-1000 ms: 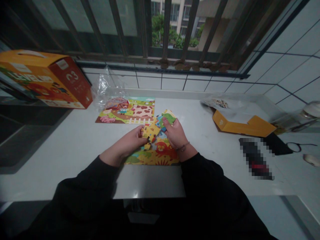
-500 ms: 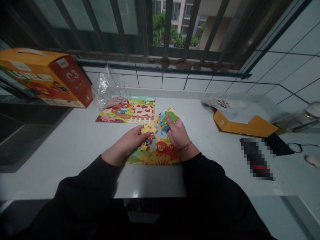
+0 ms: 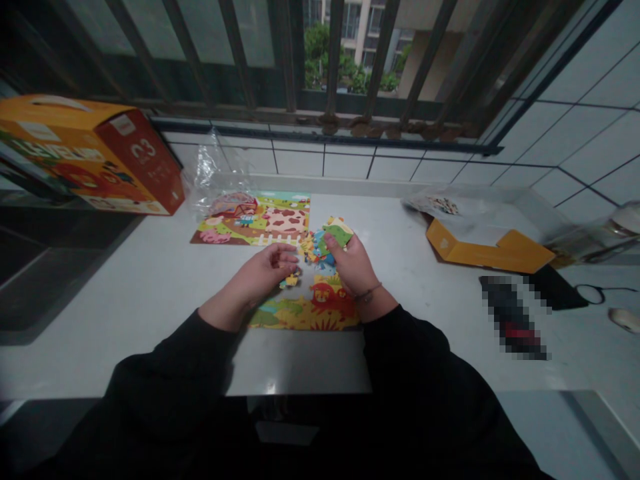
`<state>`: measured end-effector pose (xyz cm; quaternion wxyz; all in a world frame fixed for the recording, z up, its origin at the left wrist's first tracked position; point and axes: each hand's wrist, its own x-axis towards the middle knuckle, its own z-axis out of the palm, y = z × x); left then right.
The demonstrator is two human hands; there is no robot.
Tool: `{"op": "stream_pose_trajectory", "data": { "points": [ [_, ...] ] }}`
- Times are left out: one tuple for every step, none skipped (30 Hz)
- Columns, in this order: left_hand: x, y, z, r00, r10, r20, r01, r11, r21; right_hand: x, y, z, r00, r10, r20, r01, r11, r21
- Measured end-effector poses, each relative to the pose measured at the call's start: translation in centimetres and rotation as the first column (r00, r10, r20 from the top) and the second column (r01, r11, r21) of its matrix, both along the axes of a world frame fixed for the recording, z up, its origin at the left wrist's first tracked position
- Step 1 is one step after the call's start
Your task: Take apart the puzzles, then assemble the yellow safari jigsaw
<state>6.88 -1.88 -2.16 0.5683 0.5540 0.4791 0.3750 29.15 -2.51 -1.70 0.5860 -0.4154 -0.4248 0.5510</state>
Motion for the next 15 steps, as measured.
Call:
{"op": "stream_pose_trajectory", "data": {
  "points": [
    [-0.1, 0.3, -0.1, 0.999, 0.039, -0.025, -0.037, 0.998, 0.058, -0.1, -0.1, 0.1, 1.0, 0.003, -0.008, -0.003, 1.0, 0.007],
    [-0.2, 0.5, 0.0, 0.997, 0.066, -0.028, -0.062, 0.99, 0.124, -0.3, -0.3, 0.3, 1.0, 0.02, -0.002, -0.02, 1.0, 0.015],
    [-0.1, 0.6, 0.1, 0.997, 0.078, -0.005, -0.076, 0.98, 0.185, -0.4, -0.5, 0.4, 0.998, 0.05, 0.026, -0.051, 0.998, 0.025],
    [0.0, 0.7, 0.2, 0.997, 0.075, 0.036, -0.082, 0.97, 0.23, -0.6, -0.7, 0.4, 0.993, 0.087, 0.081, -0.09, 0.995, 0.035],
    [0.2, 0.7, 0.3, 0.994, 0.063, 0.084, -0.082, 0.963, 0.256, -0.7, -0.9, 0.5, 0.982, 0.111, 0.152, -0.12, 0.992, 0.049],
    [0.5, 0.6, 0.5, 0.99, 0.047, 0.129, -0.08, 0.962, 0.262, -0.8, -1.2, 0.6, 0.965, 0.125, 0.229, -0.143, 0.988, 0.063],
    [0.8, 0.5, 0.6, 0.985, 0.034, 0.168, -0.076, 0.965, 0.252, -0.9, -1.4, 0.7, 0.943, 0.13, 0.306, -0.16, 0.984, 0.077],
    [1.1, 0.3, 0.7, 0.98, 0.028, 0.199, -0.075, 0.97, 0.229, -0.9, -1.5, 0.7, 0.918, 0.127, 0.377, -0.173, 0.981, 0.09],
    [1.3, 0.2, 0.7, 0.974, 0.032, 0.226, -0.078, 0.977, 0.198, -1.0, -1.7, 0.8, 0.892, 0.122, 0.436, -0.185, 0.977, 0.104],
    [1.6, 0.1, 0.7, 0.968, 0.041, 0.248, -0.083, 0.983, 0.162, -1.0, -1.8, 0.9, 0.868, 0.121, 0.481, -0.201, 0.973, 0.118],
    [1.8, 0.0, 0.7, 0.963, 0.05, 0.265, -0.088, 0.987, 0.131, -1.0, -1.9, 1.0, 0.849, 0.123, 0.514, -0.219, 0.967, 0.13],
    [1.9, -0.1, 0.7, 0.959, 0.062, 0.277, -0.098, 0.988, 0.118, -1.0, -1.9, 1.1, 0.833, 0.125, 0.539, -0.236, 0.961, 0.142],
    [1.9, -0.1, 0.7, 0.957, 0.074, 0.281, -0.113, 0.986, 0.126, -0.9, -1.9, 1.2, 0.818, 0.129, 0.561, -0.252, 0.956, 0.148],
    [1.9, -0.1, 0.7, 0.959, 0.086, 0.269, -0.131, 0.98, 0.152, -0.9, -1.9, 1.2, 0.802, 0.13, 0.583, -0.263, 0.953, 0.149],
    [1.8, -0.1, 0.8, 0.965, 0.104, 0.241, -0.151, 0.97, 0.188, -0.9, -1.9, 1.2, 0.785, 0.128, 0.606, -0.269, 0.952, 0.148]
  ]
}}
